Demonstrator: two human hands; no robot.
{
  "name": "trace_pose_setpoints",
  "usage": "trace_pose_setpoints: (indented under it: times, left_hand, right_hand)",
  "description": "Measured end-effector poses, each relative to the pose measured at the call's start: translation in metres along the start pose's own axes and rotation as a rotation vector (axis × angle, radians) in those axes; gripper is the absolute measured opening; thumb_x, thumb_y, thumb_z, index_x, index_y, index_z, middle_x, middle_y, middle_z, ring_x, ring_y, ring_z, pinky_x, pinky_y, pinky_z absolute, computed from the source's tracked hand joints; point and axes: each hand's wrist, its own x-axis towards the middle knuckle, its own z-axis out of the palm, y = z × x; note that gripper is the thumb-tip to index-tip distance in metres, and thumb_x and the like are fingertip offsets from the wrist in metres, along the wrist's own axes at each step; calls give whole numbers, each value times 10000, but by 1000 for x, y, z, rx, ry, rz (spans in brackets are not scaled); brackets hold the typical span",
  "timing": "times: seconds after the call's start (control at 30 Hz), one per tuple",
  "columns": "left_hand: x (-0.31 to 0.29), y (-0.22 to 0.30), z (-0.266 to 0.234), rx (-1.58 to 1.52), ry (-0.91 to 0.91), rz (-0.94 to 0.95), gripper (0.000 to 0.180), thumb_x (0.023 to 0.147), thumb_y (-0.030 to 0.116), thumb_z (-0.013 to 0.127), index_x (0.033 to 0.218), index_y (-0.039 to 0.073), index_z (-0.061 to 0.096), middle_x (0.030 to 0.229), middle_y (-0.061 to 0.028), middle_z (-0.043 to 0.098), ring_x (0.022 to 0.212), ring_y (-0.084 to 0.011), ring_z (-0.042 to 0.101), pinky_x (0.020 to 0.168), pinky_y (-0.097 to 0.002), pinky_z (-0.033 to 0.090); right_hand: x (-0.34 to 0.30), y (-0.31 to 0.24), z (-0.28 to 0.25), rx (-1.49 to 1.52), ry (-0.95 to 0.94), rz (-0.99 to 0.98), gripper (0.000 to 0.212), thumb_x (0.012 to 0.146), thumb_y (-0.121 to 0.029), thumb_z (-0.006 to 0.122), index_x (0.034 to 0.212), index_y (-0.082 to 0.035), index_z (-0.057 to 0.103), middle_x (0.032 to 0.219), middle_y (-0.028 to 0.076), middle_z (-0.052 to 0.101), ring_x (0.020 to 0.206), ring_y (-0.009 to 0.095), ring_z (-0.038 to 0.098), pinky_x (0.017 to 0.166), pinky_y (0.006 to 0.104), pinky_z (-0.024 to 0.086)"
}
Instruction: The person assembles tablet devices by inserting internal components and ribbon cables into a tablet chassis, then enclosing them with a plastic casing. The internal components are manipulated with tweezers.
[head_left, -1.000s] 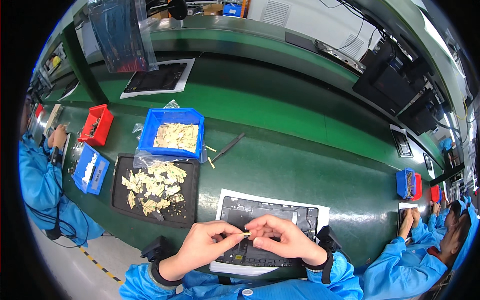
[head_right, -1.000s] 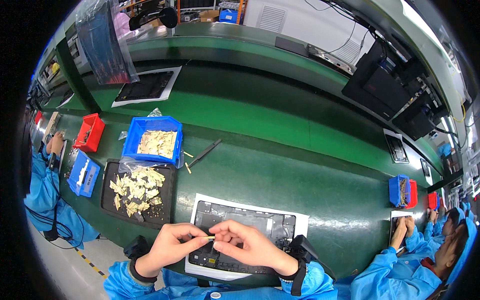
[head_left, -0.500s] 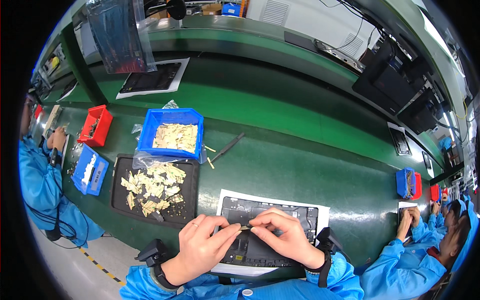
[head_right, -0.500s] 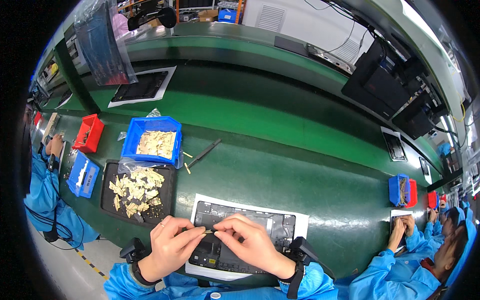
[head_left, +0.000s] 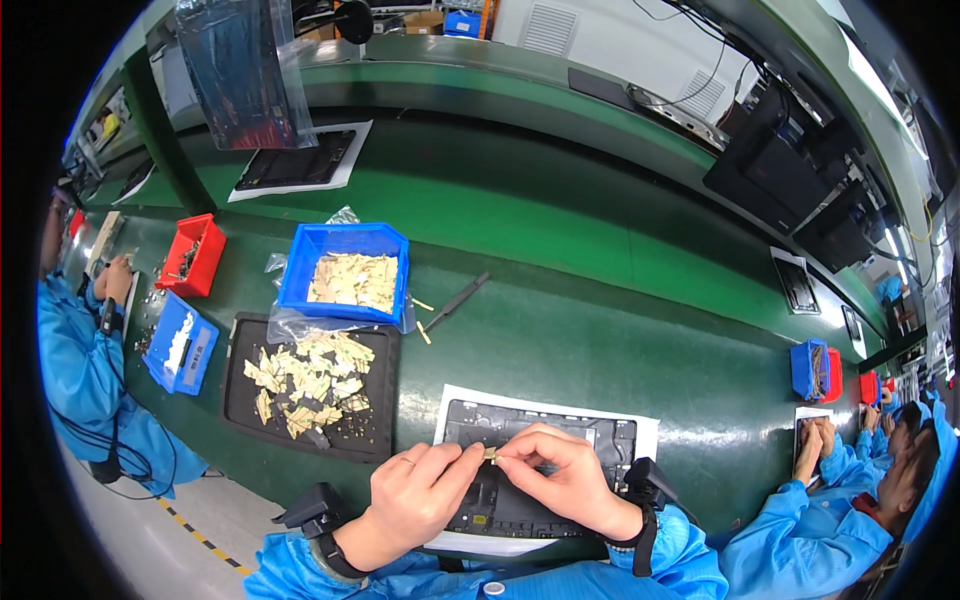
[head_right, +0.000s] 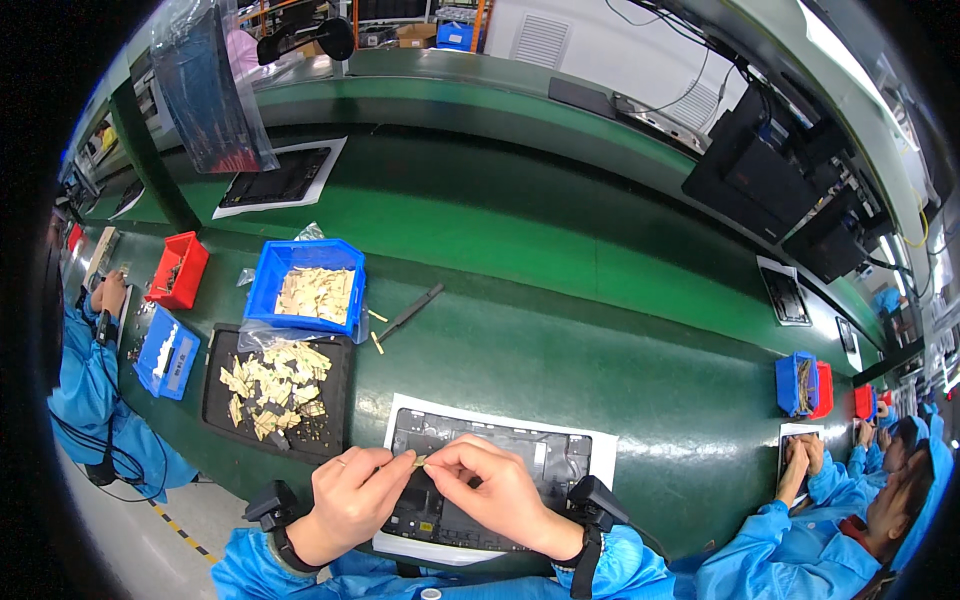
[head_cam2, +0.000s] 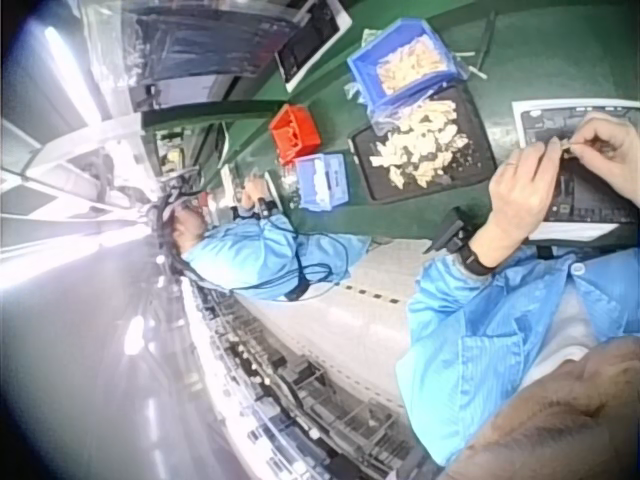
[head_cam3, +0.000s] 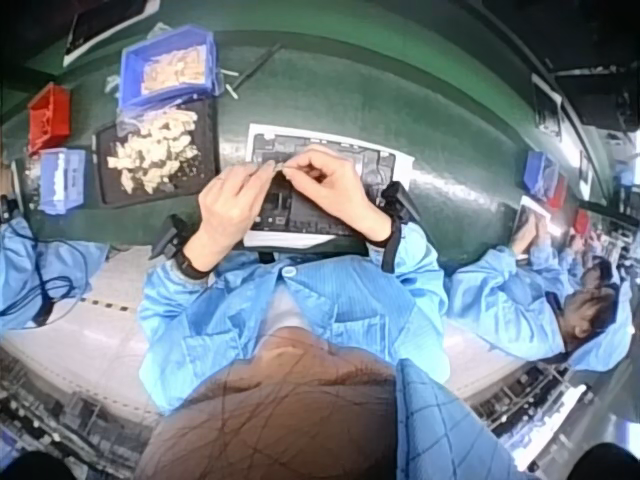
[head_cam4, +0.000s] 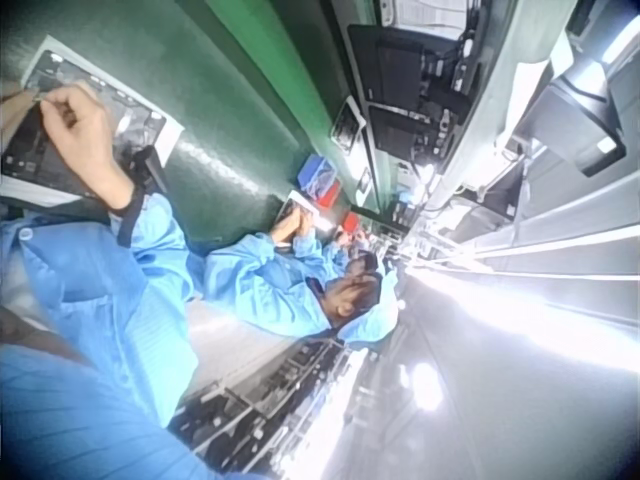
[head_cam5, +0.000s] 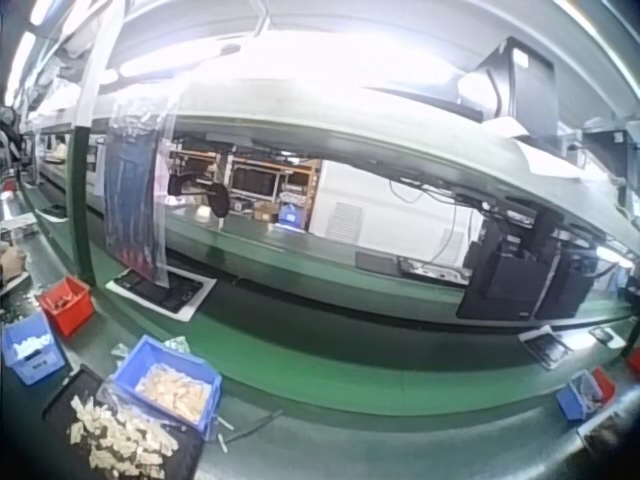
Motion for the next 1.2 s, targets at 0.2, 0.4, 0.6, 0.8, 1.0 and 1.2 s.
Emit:
trace_pose_setpoints:
  times: [0.2,0.4,0.6,0.8,1.0,1.2]
  left_hand:
    - [8,4,2,-73,25,-123,213,717,107,744,923,76,699,835,-20,630,609,-150,592,517,-255,472]
    - [22,0,-5,-302,40,-203,164,728,38,741,875,28,668,812,-81,658,660,-204,642,578,-288,518]
    - [30,-14,-17,-439,-48,-362,115,762,-31,676,855,8,621,805,-93,642,676,-183,631,608,-327,511]
    - [73,-114,-43,226,291,-334,109,821,2,579,928,21,589,868,-110,621,766,-289,613,646,-387,494]
    - [60,-133,-41,471,213,-248,287,767,-81,526,1034,-23,612,953,-156,636,875,-343,591,768,-417,474]
    - [43,-23,-29,-126,72,-90,243,684,35,757,907,27,660,847,-107,648,744,-267,628,660,-361,501]
  right_hand:
    - [5,-3,-2,-103,5,-33,117,845,-36,676,952,8,655,864,62,621,720,115,600,619,245,494]
    - [19,-15,2,-204,11,-118,101,832,-49,688,913,-3,648,855,57,630,701,112,638,608,253,520]
    - [34,-20,7,-250,-12,-172,81,818,-15,678,885,-5,635,856,61,628,713,113,643,621,246,528]
    - [46,-7,-17,48,196,-13,56,842,-7,647,896,2,637,862,48,621,754,81,602,654,218,492]
    - [45,-4,-6,-10,94,28,101,857,-46,658,933,19,646,869,42,623,723,70,608,641,209,491]
    - [49,-11,3,11,-39,63,64,875,-48,654,904,8,646,847,33,610,730,69,576,656,214,469]
